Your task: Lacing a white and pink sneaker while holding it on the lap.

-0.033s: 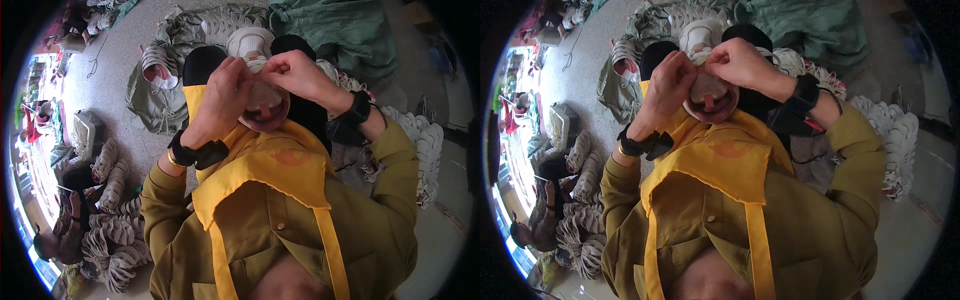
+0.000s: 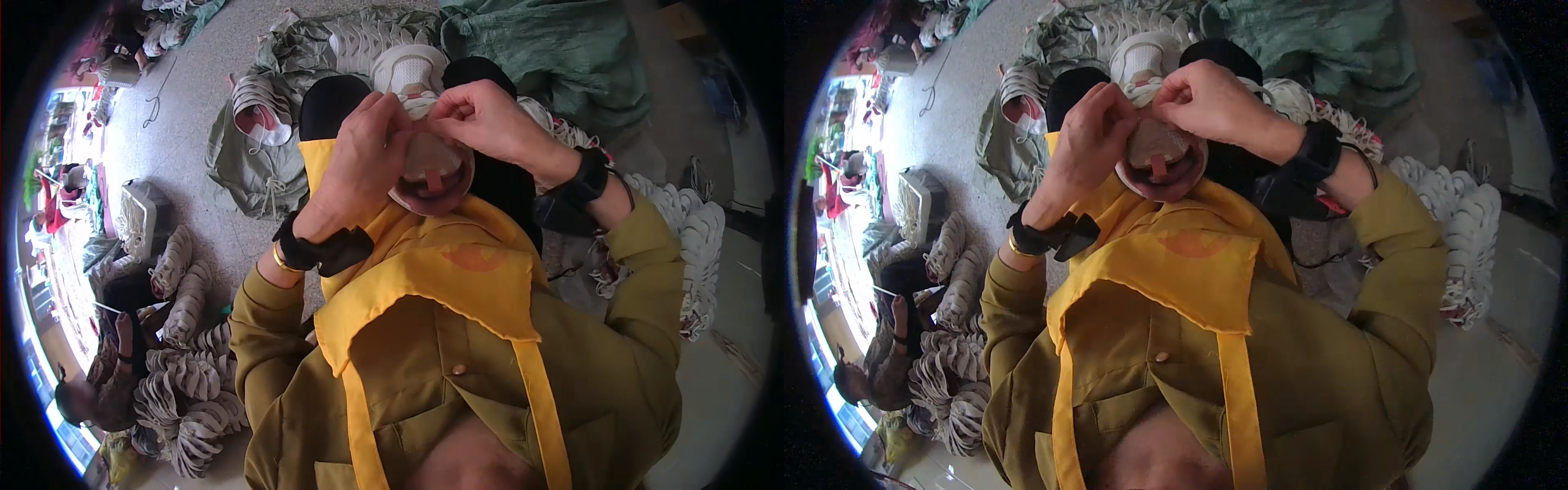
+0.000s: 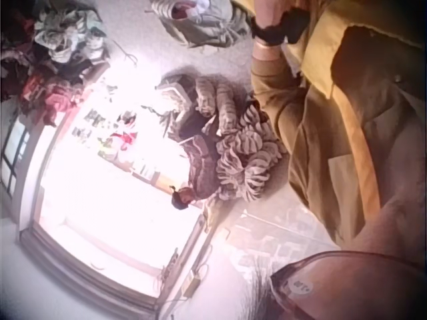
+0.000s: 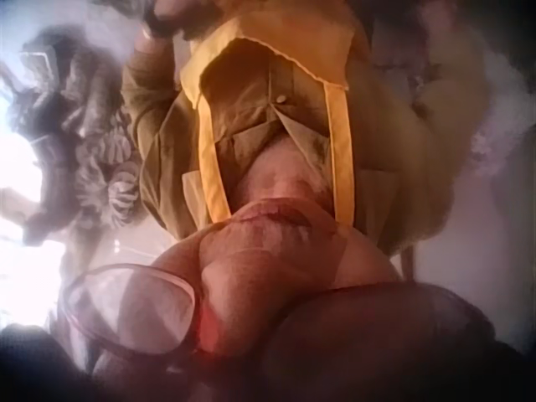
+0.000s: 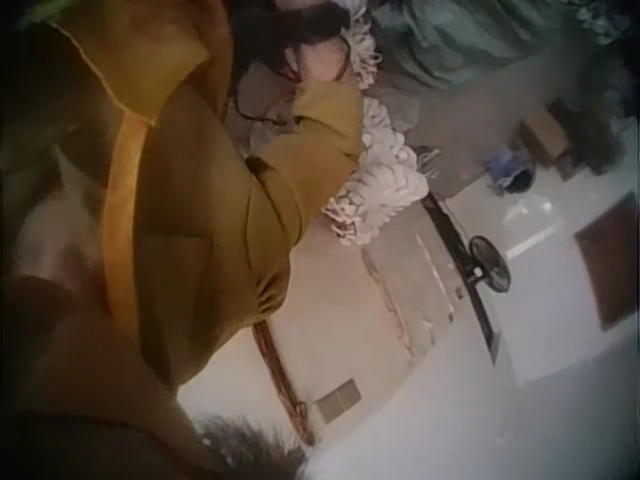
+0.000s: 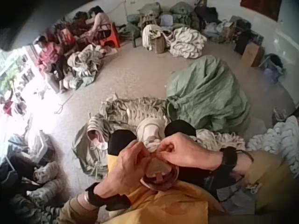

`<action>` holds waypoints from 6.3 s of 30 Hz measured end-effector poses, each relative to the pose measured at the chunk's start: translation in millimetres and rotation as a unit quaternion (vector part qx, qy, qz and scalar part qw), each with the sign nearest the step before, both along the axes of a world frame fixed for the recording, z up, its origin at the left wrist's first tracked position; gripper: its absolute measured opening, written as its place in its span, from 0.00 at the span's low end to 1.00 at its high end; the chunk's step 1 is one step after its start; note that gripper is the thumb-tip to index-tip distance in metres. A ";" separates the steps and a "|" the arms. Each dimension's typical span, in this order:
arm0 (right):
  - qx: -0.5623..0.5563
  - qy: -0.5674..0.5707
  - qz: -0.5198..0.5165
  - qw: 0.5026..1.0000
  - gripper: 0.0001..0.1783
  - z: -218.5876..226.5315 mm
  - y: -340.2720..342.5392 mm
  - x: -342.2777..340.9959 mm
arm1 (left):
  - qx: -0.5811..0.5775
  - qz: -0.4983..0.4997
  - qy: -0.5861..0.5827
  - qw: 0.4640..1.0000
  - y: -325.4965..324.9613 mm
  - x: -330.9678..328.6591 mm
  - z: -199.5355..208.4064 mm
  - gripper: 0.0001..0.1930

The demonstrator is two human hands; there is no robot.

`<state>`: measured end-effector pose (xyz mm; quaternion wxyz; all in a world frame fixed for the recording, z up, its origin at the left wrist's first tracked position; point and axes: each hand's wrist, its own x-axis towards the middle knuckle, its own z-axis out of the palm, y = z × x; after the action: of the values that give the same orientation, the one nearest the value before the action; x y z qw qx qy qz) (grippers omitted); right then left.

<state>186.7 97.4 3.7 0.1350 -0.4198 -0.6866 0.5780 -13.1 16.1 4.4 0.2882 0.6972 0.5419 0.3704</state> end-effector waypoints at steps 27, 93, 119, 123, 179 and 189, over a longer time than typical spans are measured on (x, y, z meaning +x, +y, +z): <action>0.099 -0.024 0.073 0.992 0.09 21.6 10.6 3.9 | -0.156 0.035 -0.149 0.976 -7.3 -36.4 11.1 0.05; 0.200 0.077 -0.027 0.976 0.08 49.3 -24.5 44.0 | -0.172 -0.122 -0.212 0.954 20.8 -23.8 65.7 0.04; 0.039 -0.022 0.064 0.997 0.07 49.1 -18.6 40.6 | -0.197 0.152 -0.126 0.960 0.6 -129.0 12.8 0.11; 0.102 0.007 0.069 0.992 0.08 43.2 -24.2 23.2 | -0.068 0.142 0.114 0.981 2.8 -119.7 2.7 0.10; 0.533 0.120 0.144 0.825 0.11 7.8 -45.3 23.5 | -0.097 -0.074 0.106 0.987 5.8 1.1 23.6 0.06; 0.522 0.129 0.132 0.833 0.11 3.8 -46.5 23.3 | 0.000 -0.060 0.075 0.995 8.2 6.0 10.7 0.04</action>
<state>210.0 50.9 7.5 0.3438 -0.1137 -0.9114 0.1954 -7.1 24.3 15.1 0.2683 0.7542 0.5194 0.2990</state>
